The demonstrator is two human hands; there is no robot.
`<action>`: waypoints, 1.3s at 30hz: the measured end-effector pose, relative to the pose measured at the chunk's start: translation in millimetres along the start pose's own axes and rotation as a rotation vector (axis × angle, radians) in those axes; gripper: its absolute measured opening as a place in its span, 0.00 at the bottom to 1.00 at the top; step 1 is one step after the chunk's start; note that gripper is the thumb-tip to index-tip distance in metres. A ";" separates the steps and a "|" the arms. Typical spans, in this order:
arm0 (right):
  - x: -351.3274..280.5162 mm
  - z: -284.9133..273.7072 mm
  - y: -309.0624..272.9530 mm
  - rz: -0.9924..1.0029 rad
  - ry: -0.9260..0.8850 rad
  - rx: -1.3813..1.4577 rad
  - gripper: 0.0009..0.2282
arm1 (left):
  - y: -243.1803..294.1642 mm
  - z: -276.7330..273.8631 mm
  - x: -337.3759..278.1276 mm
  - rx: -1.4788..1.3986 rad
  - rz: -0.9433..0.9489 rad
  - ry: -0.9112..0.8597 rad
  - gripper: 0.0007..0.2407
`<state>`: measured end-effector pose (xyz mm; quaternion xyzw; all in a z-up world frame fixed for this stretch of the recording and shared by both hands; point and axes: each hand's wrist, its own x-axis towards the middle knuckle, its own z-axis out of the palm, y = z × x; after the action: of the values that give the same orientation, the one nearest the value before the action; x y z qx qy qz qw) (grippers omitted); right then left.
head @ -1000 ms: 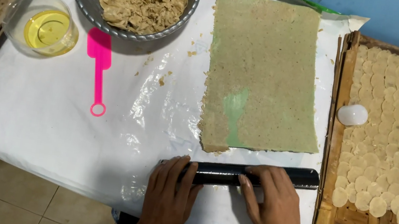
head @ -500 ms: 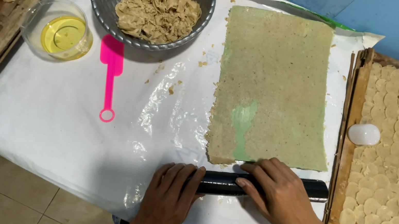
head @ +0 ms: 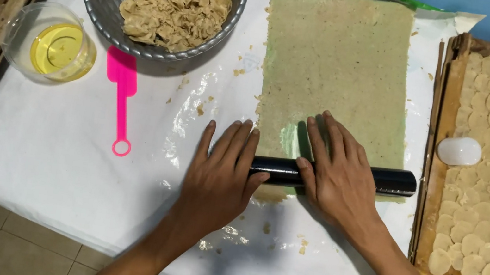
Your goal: Roll out dough and cut out small circular shapes to prepare snacks.
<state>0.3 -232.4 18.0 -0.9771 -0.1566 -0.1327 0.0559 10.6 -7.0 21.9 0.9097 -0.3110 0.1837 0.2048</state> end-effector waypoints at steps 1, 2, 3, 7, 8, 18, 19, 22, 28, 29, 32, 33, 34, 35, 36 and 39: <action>-6.3 -1.5 -5.1 0.010 -0.010 0.007 0.24 | 3.5 0.4 -6.4 -0.005 0.000 -0.015 0.25; -12.4 -3.2 -9.8 0.019 -0.035 0.046 0.25 | 7.1 0.7 -12.5 0.029 -0.004 -0.042 0.26; -16.0 -5.3 -12.6 0.027 -0.054 0.078 0.27 | 9.6 2.2 -15.7 0.064 -0.003 -0.060 0.28; -60.6 -1.3 -25.5 0.028 -0.092 0.123 0.32 | 32.3 9.9 -66.8 0.039 -0.084 -0.294 0.40; -74.0 2.9 -28.6 0.035 -0.115 0.101 0.30 | 37.5 7.1 -76.8 0.021 -0.089 -0.296 0.39; -119.2 -55.0 -68.2 0.145 -0.057 0.277 0.21 | 53.4 -11.3 -123.6 -0.172 -0.086 0.025 0.20; -113.4 -57.7 -66.8 0.141 -0.058 0.269 0.21 | 53.5 -10.6 -122.9 -0.176 -0.088 0.033 0.20; -96.1 -64.5 -62.5 0.224 -0.006 0.401 0.12 | 53.2 -6.5 -122.5 -0.100 -0.194 0.108 0.25; -63.8 -70.0 -62.7 0.224 -0.246 0.449 0.15 | 49.5 -7.1 -127.2 -0.140 -0.231 0.115 0.14; -60.4 -67.8 -64.1 0.165 -0.315 0.460 0.16 | 48.8 -7.2 -127.0 -0.156 -0.216 0.116 0.12; -54.2 -57.9 -69.1 0.025 -0.362 0.446 0.17 | 46.0 1.5 -130.2 -0.178 -0.209 0.126 0.11; -54.9 -54.9 -71.7 -0.035 -0.355 0.426 0.16 | 46.0 4.8 -133.0 -0.199 -0.217 0.115 0.11; -54.5 -52.4 -70.5 -0.039 -0.349 0.426 0.16 | 47.3 6.1 -134.1 -0.194 -0.215 0.119 0.11; -53.7 -49.3 -69.2 -0.066 -0.346 0.424 0.16 | 47.0 8.3 -134.3 -0.198 -0.223 0.135 0.12; -52.8 -46.2 -67.4 -0.093 -0.344 0.421 0.15 | 46.9 10.9 -134.2 -0.202 -0.231 0.150 0.13; -42.2 -52.7 -64.5 -0.045 -0.380 0.533 0.09 | 42.8 26.7 -151.9 -0.202 -0.253 0.099 0.14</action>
<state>-71.7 -191.7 61.2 -0.9317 -0.2152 0.0965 0.2764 -123.6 23.6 -59.8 0.9062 -0.2005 0.1691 0.3316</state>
